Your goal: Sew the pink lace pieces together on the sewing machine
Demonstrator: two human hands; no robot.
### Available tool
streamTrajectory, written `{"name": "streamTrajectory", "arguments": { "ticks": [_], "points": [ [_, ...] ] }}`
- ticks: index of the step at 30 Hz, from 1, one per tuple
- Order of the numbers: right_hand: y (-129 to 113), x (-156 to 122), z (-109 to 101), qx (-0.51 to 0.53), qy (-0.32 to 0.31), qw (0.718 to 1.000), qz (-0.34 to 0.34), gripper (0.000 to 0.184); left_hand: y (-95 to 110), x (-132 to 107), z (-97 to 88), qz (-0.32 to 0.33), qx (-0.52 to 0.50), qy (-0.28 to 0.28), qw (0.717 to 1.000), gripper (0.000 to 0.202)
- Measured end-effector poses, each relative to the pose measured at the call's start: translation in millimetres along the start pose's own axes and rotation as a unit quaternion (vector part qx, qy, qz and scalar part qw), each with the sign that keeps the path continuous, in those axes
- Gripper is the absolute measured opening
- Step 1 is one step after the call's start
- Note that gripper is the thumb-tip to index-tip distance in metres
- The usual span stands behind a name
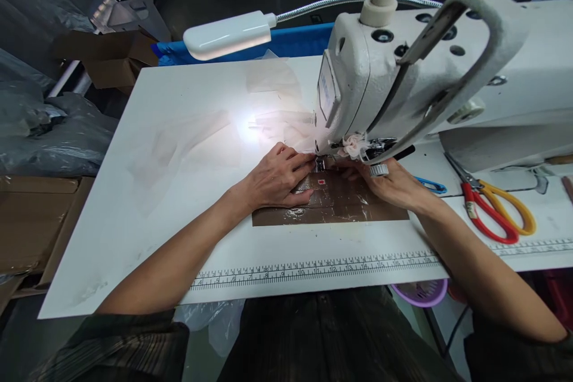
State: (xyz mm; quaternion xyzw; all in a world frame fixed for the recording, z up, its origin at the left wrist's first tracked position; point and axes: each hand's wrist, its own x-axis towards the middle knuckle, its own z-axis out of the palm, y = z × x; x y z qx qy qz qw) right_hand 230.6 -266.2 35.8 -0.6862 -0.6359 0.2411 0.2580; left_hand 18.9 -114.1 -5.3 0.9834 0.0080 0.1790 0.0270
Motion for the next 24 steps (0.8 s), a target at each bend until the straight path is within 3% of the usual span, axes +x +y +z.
{"name": "streamTrajectory", "arguments": {
  "ticks": [3, 9, 17, 24],
  "points": [
    [1.9, 3.7, 5.9, -0.010, 0.036, 0.999, 0.017, 0.040, -0.1, 0.0, 0.0, 0.005, 0.009, 0.004, 1.000, 0.048],
    [-1.5, -0.6, 12.4, -0.020, 0.037, 0.999, -0.008, 0.036, 2.2, -1.1, 1.0, -0.014, -0.003, -0.001, 1.000, 0.043],
    [6.8, 0.8, 17.0, -0.052, 0.078, 0.996, -0.014, 0.023, 2.7, -4.2, 6.4, -0.075, -0.018, 0.062, 0.995, 0.044],
    [8.3, -1.3, 22.5, -0.093, 0.083, 0.992, -0.012, 0.022, 2.4, 0.8, 3.0, -0.089, -0.057, -0.033, 0.994, 0.046]
  ]
}}
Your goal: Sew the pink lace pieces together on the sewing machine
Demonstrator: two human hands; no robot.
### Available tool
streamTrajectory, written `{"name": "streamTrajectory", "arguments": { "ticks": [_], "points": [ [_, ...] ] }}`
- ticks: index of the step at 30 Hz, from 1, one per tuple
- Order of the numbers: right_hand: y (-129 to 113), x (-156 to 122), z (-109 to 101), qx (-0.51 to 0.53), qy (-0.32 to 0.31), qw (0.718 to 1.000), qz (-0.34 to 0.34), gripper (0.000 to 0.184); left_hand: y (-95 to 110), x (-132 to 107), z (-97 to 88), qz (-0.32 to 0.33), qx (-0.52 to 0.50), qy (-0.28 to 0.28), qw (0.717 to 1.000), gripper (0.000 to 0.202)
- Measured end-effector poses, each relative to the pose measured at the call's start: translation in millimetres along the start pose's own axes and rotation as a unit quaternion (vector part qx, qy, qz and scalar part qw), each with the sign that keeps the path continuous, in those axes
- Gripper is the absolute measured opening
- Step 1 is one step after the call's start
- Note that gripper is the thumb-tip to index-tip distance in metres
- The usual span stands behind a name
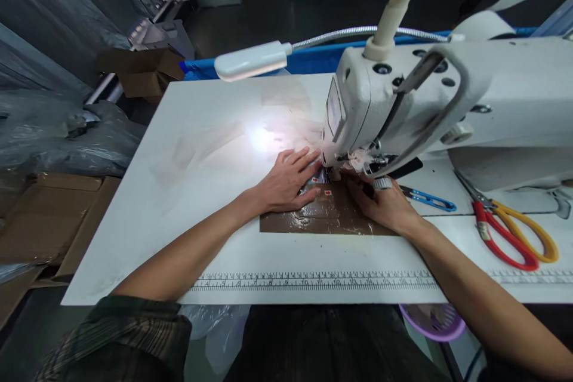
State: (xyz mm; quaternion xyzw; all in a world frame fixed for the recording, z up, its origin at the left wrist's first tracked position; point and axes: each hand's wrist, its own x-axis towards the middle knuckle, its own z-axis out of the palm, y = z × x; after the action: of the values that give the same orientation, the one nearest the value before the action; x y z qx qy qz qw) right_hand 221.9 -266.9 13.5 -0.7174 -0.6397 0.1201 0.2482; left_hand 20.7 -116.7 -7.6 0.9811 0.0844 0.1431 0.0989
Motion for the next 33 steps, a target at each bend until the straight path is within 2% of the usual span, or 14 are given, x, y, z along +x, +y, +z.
{"name": "streamTrajectory", "arguments": {
  "ticks": [3, 6, 10, 13, 16, 18, 22, 26, 30, 33],
  "points": [
    [-1.6, -1.8, 3.4, 0.000, 0.011, 1.000, 0.000, 0.025, -10.0, 7.6, -9.2, 0.017, -0.014, -0.023, 1.000, 0.041],
    [-1.9, -2.0, 5.2, 0.001, 0.018, 1.000, 0.001, 0.024, -34.0, 27.3, -25.1, 0.045, -0.045, -0.027, 0.998, 0.032],
    [0.3, -1.6, 5.3, -0.011, 0.016, 1.000, 0.000, 0.017, -78.2, 69.1, -38.9, -0.032, -0.081, 0.037, 0.995, 0.035],
    [3.6, -2.0, 4.9, -0.003, 0.014, 1.000, -0.013, 0.015, -108.7, 97.5, -33.8, -0.100, -0.090, 0.038, 0.990, 0.046],
    [6.7, -2.5, 4.2, 0.007, 0.001, 1.000, -0.017, 0.014, -129.8, 112.2, -24.3, -0.154, -0.103, 0.027, 0.982, 0.054],
    [7.6, -2.2, 3.8, 0.007, -0.003, 1.000, -0.020, 0.014, -137.3, 113.3, -21.5, -0.158, -0.099, 0.040, 0.982, 0.049],
    [5.1, -0.5, 3.7, 0.005, 0.015, 0.999, -0.037, 0.017, -135.4, 102.2, -24.3, -0.149, -0.053, 0.075, 0.985, 0.043],
    [1.3, 0.8, 4.5, 0.013, 0.030, 0.998, -0.049, 0.021, -116.3, 88.4, -26.4, -0.065, 0.000, 0.109, 0.992, 0.037],
    [1.4, 2.2, 5.1, 0.020, 0.031, 0.998, -0.047, 0.023, -93.6, 77.4, -22.4, 0.049, 0.073, 0.040, 0.995, 0.033],
    [1.1, 3.6, 2.5, 0.012, 0.019, 0.999, -0.044, 0.028, -83.4, 67.7, -19.5, 0.022, 0.112, 0.023, 0.993, 0.038]
  ]
}}
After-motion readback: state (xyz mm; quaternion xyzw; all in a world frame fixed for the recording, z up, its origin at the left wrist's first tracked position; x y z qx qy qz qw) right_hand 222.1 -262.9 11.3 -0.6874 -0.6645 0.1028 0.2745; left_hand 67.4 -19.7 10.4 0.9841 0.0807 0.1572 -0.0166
